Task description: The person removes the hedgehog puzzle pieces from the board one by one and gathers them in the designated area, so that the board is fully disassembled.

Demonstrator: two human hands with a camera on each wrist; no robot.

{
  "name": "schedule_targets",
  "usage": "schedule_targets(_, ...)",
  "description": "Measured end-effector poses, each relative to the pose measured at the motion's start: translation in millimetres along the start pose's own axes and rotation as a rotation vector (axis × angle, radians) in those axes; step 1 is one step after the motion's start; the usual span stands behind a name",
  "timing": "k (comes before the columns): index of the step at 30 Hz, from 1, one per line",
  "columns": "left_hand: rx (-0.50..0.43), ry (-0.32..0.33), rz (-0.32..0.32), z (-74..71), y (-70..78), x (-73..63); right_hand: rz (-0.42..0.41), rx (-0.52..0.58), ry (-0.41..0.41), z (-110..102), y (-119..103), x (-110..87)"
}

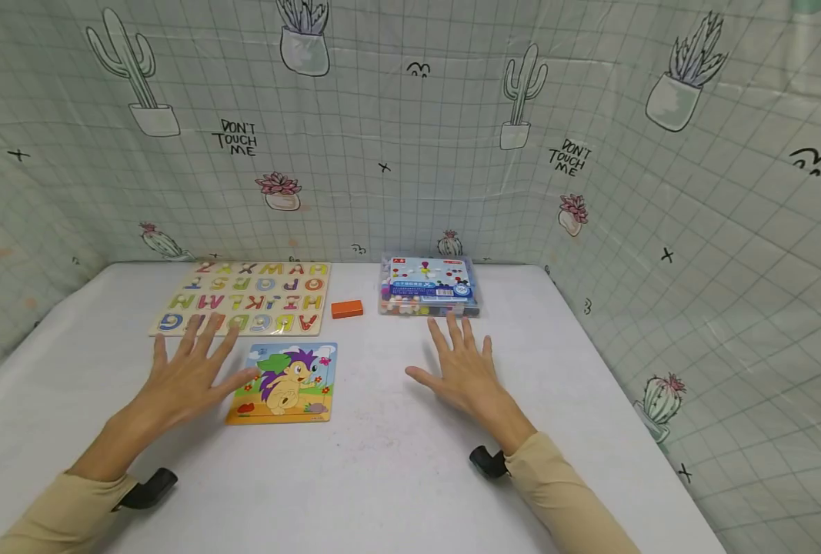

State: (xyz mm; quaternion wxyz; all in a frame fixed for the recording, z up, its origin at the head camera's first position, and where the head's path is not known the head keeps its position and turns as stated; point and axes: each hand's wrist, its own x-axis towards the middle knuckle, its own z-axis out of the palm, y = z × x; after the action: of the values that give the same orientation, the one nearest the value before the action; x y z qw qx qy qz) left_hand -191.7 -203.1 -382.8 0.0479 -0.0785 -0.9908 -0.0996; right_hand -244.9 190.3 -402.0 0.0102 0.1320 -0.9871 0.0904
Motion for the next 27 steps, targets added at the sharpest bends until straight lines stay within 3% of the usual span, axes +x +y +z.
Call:
schedule_targets(17, -0.013, 0.003, 0.158, 9.6, 18.1, 9.4, -0.121, 0.034, -0.044, 8, -43, 22.6)
schedule_targets(27, -0.035, -0.166, 0.241, 14.7, 33.0, 10.7, -0.153, 0.109, -0.119, 18, -69, 36.1)
